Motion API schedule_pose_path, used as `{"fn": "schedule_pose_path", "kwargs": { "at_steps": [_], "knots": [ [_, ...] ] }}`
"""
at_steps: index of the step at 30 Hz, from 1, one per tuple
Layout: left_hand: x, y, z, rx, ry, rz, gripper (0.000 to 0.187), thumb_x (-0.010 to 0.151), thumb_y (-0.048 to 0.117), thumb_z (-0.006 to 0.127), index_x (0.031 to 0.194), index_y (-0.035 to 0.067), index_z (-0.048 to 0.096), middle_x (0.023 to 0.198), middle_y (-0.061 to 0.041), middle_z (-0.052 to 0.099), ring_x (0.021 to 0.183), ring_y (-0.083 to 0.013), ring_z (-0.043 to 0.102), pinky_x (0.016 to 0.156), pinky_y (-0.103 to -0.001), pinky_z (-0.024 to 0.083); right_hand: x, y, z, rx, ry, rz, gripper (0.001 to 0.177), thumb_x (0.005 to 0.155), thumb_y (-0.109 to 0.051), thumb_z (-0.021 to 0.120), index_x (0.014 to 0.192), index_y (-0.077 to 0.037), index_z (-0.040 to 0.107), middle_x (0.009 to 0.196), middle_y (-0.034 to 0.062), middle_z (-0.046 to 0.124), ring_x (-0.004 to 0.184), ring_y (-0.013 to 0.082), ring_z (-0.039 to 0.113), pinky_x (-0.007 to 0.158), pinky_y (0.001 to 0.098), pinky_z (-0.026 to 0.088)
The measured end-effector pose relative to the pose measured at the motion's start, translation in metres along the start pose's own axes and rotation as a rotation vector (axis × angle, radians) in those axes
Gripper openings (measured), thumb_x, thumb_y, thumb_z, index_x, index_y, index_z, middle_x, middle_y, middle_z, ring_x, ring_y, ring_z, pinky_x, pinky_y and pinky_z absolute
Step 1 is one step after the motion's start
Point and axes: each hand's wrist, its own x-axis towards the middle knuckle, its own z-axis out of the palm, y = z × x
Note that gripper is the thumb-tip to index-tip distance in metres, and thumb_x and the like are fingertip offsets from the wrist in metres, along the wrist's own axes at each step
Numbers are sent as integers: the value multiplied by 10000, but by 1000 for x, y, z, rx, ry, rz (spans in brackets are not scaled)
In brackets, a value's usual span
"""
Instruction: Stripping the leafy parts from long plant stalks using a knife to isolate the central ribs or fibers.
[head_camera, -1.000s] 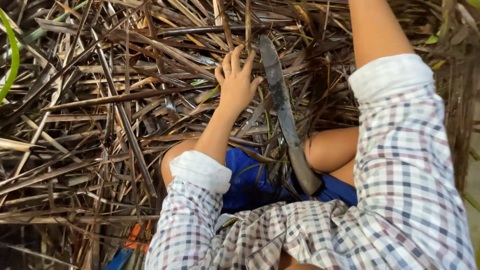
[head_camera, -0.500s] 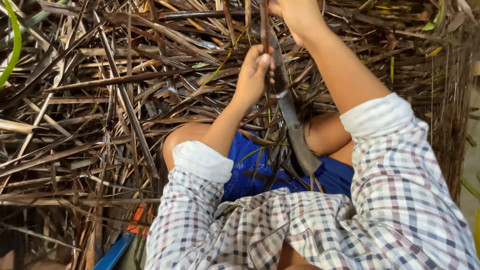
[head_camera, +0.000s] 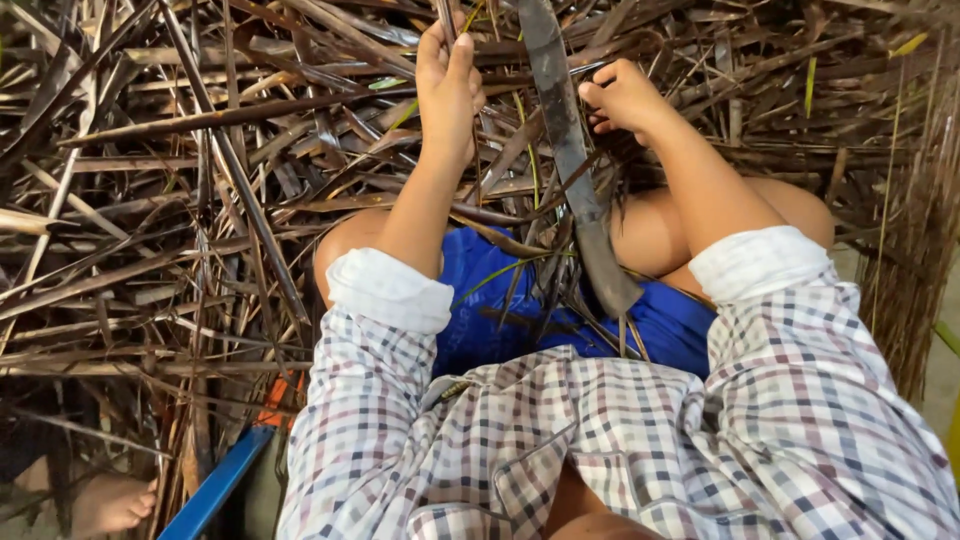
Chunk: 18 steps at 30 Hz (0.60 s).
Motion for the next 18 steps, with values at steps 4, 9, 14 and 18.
{"fn": "schedule_pose_path", "kwargs": {
  "at_steps": [4,9,14,18],
  "knots": [
    [-1,-1,-13,-63,3,2,226,1127,216,498,1334,133,536,822,9,386,587,-85,259,511,-273,285,34,30,3,-133,134,-201,242,1105,-261,635,953,-72,634,872,107,675,745,198,735,487,354,577],
    [7,-12,-16,-115,45,31,161,1099,201,520,1235,125,561,887,-4,427,576,-80,342,469,-253,304,31,40,-4,-453,502,-630,123,1091,-157,720,1023,-65,677,1038,104,677,866,321,645,662,480,487],
    [10,-14,-14,-93,138,-60,163,1083,104,496,1219,97,585,958,-58,535,593,-116,443,463,-260,379,39,47,8,-405,379,-520,554,1253,-290,646,775,-117,427,643,54,349,588,199,318,587,410,194],
    [10,-16,-16,-84,129,-50,111,1034,66,544,1136,80,588,951,-68,589,610,-136,492,494,-289,445,30,32,9,133,135,-208,373,1145,-405,431,1054,-85,598,867,62,671,693,165,679,632,302,615]
  ]
}}
